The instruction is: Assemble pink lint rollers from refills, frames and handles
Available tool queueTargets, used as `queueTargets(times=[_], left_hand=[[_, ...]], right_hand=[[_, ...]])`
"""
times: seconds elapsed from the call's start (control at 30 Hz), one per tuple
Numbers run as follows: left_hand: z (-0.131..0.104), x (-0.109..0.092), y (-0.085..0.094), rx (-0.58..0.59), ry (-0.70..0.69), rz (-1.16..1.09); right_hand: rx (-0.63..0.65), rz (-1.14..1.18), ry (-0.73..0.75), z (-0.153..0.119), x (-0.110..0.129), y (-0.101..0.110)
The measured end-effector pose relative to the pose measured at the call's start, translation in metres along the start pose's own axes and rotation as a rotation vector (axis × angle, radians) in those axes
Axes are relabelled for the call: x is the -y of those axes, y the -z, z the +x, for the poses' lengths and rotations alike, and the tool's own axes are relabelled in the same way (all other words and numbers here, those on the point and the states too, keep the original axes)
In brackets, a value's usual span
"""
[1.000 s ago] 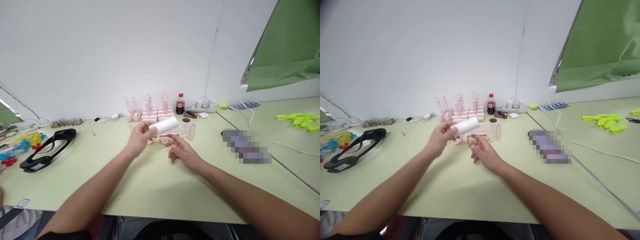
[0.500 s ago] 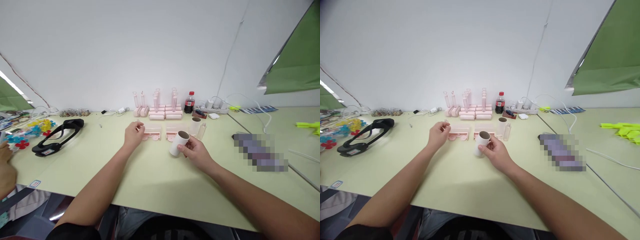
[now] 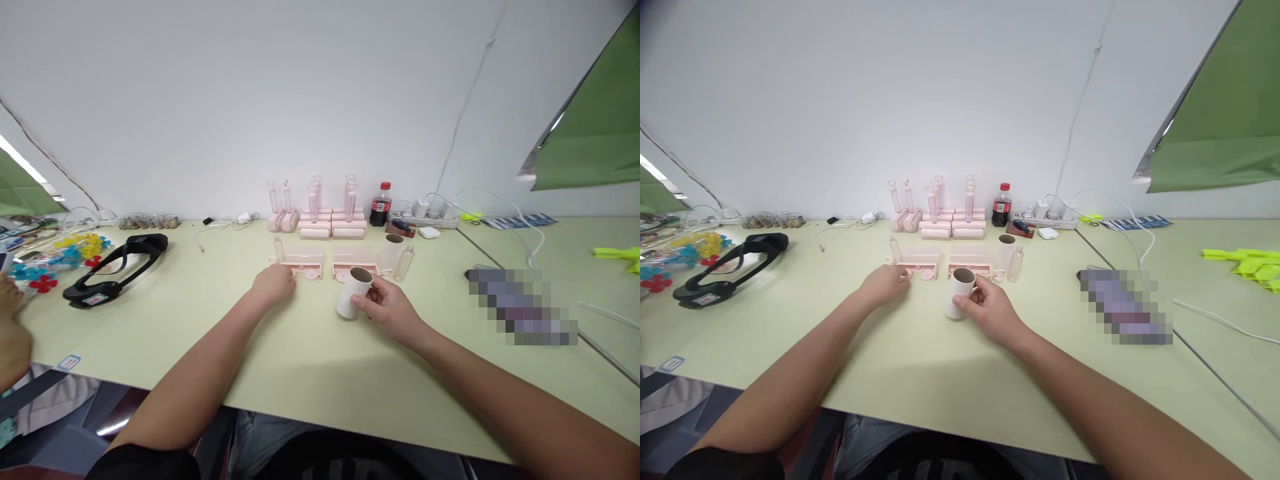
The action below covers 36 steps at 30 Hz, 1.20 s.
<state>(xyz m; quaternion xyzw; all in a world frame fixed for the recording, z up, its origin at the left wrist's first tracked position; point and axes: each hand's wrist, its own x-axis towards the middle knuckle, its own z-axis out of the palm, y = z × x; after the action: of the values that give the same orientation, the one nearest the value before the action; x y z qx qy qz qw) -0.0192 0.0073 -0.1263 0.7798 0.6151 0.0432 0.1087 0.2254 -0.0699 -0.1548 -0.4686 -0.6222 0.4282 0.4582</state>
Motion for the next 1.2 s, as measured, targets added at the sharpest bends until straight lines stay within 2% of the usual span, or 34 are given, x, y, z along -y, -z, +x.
queueTargets(times=[0.23,0.43,0.5,0.63,0.77,0.97,1.07,1.2], left_hand=[[-0.012,-0.009,0.000,0.070,-0.042,-0.032],[-0.023,-0.019,-0.005,0.076,-0.240,-0.078],[-0.025,-0.020,-0.005,0.072,-0.263,-0.074],[-0.027,-0.022,-0.002,0.075,-0.268,-0.144],[-0.025,-0.026,-0.004,-0.001,-0.340,-0.530],[-0.024,-0.038,-0.011,-0.214,-0.377,-1.013],[-0.031,-0.046,-0.014,-0.308,-0.522,-1.047],[-0.041,-0.052,-0.016,-0.359,-0.660,-0.899]], right_hand=[[-0.002,-0.017,-0.008,-0.001,-0.002,0.000],[0.009,-0.007,-0.006,0.000,-0.005,-0.001],[-0.001,-0.009,-0.003,0.001,-0.004,-0.001],[0.015,-0.153,-0.018,0.000,0.000,-0.001],[0.069,-0.272,0.002,0.000,0.003,-0.002],[0.132,-0.273,0.071,-0.003,0.003,-0.003],[0.140,-0.332,0.120,-0.005,0.006,-0.003],[0.136,-0.421,0.170,-0.007,0.010,-0.004]])
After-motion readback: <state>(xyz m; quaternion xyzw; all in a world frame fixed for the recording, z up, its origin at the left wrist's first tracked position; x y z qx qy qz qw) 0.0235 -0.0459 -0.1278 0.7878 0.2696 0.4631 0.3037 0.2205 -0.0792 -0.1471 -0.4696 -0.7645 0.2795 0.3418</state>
